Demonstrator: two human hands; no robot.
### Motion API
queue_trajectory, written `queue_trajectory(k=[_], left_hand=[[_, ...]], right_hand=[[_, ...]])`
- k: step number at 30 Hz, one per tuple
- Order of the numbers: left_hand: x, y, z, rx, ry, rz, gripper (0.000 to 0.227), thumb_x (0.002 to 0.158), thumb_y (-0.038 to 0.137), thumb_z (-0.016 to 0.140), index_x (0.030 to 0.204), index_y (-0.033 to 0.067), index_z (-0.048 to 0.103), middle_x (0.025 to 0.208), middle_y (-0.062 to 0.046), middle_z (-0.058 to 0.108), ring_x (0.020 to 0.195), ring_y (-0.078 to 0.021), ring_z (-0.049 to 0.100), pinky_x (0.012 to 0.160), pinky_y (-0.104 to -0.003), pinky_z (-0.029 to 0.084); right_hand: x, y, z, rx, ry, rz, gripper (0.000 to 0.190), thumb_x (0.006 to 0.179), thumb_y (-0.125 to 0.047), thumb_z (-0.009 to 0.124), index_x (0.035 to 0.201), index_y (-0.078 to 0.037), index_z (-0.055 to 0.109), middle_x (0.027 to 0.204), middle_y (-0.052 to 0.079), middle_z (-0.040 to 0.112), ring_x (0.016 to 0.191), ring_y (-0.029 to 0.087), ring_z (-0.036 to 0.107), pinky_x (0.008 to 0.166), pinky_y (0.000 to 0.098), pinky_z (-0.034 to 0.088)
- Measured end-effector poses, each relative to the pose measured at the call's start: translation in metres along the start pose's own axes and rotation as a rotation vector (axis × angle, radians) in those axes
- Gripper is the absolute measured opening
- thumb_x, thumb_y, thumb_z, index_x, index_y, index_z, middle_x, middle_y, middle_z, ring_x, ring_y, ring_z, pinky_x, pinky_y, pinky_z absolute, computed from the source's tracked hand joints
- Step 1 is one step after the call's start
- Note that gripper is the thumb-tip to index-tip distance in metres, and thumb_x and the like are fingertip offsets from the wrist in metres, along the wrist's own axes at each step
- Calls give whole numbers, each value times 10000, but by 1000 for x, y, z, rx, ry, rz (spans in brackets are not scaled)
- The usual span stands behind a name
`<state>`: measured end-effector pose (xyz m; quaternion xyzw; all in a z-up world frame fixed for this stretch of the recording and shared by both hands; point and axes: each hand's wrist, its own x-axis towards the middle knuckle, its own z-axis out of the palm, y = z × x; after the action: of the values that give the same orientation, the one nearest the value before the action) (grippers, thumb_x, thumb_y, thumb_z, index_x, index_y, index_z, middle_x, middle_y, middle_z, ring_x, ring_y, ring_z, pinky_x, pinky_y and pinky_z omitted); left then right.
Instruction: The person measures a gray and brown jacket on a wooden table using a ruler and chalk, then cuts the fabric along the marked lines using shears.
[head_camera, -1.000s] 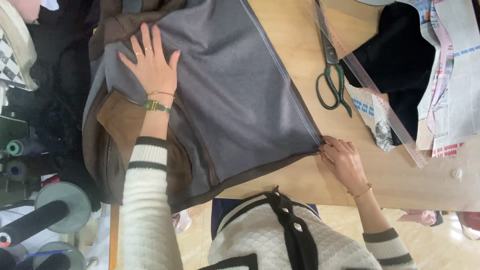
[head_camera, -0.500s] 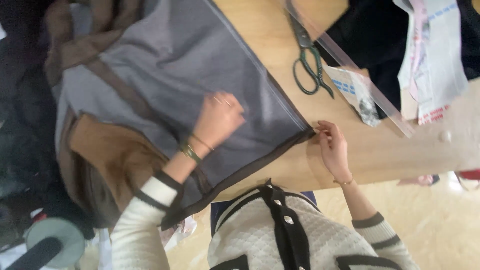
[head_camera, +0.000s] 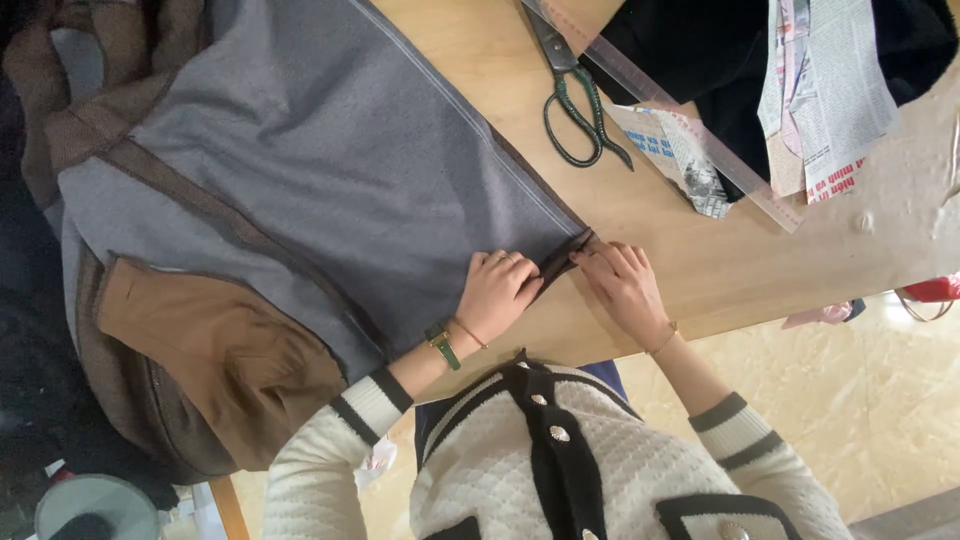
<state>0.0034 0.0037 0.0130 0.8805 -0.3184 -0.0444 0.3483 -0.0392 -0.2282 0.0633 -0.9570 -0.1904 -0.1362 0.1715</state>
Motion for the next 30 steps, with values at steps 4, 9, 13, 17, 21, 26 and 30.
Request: queue_trajectory(k=[4,9,13,17,21,26,30], left_hand=[[3,0,-2,-76,26,-36,125,987,348,584,1020,236,628,894,50,654,896,-180,651,857,-379,427],[4,3,-9,-237,86,-84,203,1056,396,525,1030,228,637,889,49,703,886,-176,689,871,-350,449],[3,1,-2,-208,35,-46,156,1025,365,569,1032,230,648,915,54,704,933,-179,675,895,-364,439],[4,0,12,52,10,74,115,922,294,689,959,186,671,882,11,650,921,-201,618,863,-412,429],[6,1,22,78,-9,94,104,930,304,655,955,204,644,878,15,611,932,-199,598,842,-402,412],[3,-3,29,-29,72,145,87,955,286,646,1004,220,619,898,28,616,940,-183,620,911,-395,417],[1,-4,28,-53,37,129,87,981,258,615,1057,222,591,865,25,617,934,-185,637,958,-407,428]], right_hand=[[1,18,19,-5,-11,-132,243,904,-17,679,1134,-88,716,1032,131,614,957,325,636,813,398,504],[7,24,23,-102,182,-244,52,972,-121,689,971,-89,730,953,99,617,829,271,636,750,373,502],[-12,28,31,-46,211,-132,33,941,-106,726,912,-95,718,913,87,612,797,278,613,750,394,476],[-12,7,18,194,114,349,192,955,-60,689,1145,-54,666,1001,109,631,891,307,623,752,401,495],[-6,-4,11,415,181,555,258,999,-27,607,1256,-9,616,1013,150,652,884,303,631,729,392,515],[14,-3,8,305,127,588,172,1025,-169,671,1169,-79,696,1042,91,574,958,287,561,848,389,463],[17,1,22,219,70,616,254,976,-326,778,1104,-112,733,1011,84,529,994,282,521,928,409,403]])
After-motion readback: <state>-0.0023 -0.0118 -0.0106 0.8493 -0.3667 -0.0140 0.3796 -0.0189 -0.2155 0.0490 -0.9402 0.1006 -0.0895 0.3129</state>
